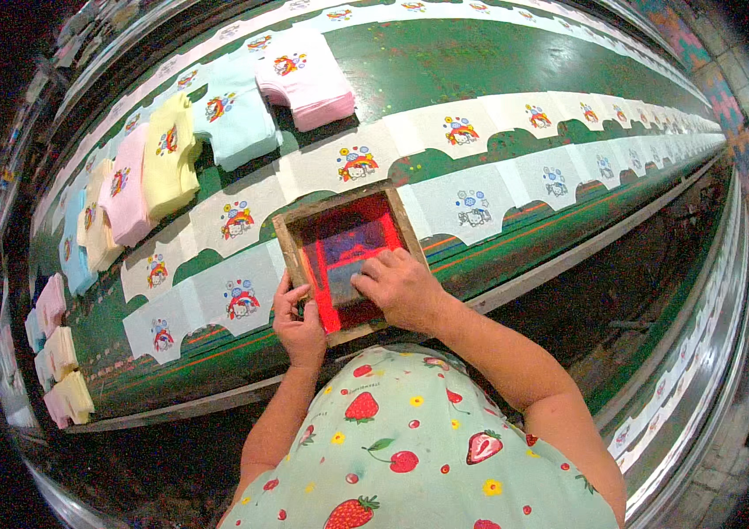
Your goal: The person holds a wooden frame with a mesh screen and repeatedly rubs a small gray block across the screen surface. The person briefly picks up a pink cloth from the table and wipes the screen, then continues rubbing the block across the screen. The task appears to be cleaning or smoothing the screen surface.
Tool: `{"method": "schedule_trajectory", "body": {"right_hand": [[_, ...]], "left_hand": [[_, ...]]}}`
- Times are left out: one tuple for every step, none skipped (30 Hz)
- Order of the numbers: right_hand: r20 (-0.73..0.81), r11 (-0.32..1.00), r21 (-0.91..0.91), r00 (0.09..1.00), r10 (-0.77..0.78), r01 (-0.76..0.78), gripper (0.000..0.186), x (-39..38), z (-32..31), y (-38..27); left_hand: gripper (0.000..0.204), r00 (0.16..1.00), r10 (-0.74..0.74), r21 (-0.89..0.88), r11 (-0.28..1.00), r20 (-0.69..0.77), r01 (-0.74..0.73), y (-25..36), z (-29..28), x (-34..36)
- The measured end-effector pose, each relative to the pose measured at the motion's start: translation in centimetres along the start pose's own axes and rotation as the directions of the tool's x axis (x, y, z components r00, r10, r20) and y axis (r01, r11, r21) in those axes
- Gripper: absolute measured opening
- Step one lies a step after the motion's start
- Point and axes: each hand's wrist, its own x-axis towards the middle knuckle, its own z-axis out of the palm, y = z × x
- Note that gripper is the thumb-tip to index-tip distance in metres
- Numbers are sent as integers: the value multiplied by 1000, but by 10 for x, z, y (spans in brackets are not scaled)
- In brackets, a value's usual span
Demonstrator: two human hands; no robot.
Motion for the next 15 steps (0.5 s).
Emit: {"method": "schedule_trajectory", "body": {"right_hand": [[2, 1000, 6, 1000, -1, 1, 36, -7, -2, -6], [4, 1000, 12, 1000, -2, 2, 36, -13, -3, -11], [32, 1000, 26, 999, 7, -8, 37, -19, -5, -16], [34, 999, 39, 999, 7, -8, 37, -24, -7, -19], [36, 999, 51, 999, 7, -9, 37, -28, -9, -22], [37, 998, 62, 999, 7, -10, 37, -31, -10, -25], [40, 997, 71, 999, 11, -13, 37, -34, -12, -27], [50, 996, 92, 999, 10, -14, 37, -36, -13, -27], [59, 994, 112, 998, 8, -15, 37, -38, -15, -27], [70, 991, 129, 997, 8, -17, 37, -39, -17, -27], [81, 986, 165, 997, 16, -29, 37, -41, -20, -26], [95, 979, 198, 995, 25, -44, 36, -44, -22, -26], [97, 971, 233, 995, 30, -52, 36, -47, -25, -25], [68, 960, 271, 996, 54, -70, 36, -51, -28, -22], [27, 947, 310, 997, 77, -81, 36, -57, -31, -19]], "left_hand": [[34, 1000, -17, -11, 1000, -2, 17, 2, 0, 0], [35, 1000, 4, -14, 1000, -13, -4, 3, 0, -1], [36, 999, -35, -33, 999, -14, 34, 5, 2, 0], [37, 999, -34, -44, 998, -23, 33, 6, 3, 1], [39, 999, -29, -58, 998, -29, 28, 7, 5, 2], [41, 1000, 6, 38, 999, -14, -5, 9, 4, 3], [43, 999, 44, 131, 990, 7, -45, 10, 3, 4], [45, 995, 91, 243, 965, 30, -95, 12, 2, 4], [43, 995, 87, 250, 964, 41, -95, 13, 0, 4], [41, 994, 93, 275, 956, 48, -103, 13, -1, 5], [39, 992, 116, 302, 945, 49, -126, 14, -1, 5], [38, 996, 80, 274, 958, 42, -89, 14, -1, 6], [38, 998, 61, 247, 967, 31, -67, 14, -1, 6], [37, 998, 57, 225, 973, 24, -61, 14, -1, 6], [36, 999, 38, 216, 976, 10, -39, 15, -1, 6]]}}
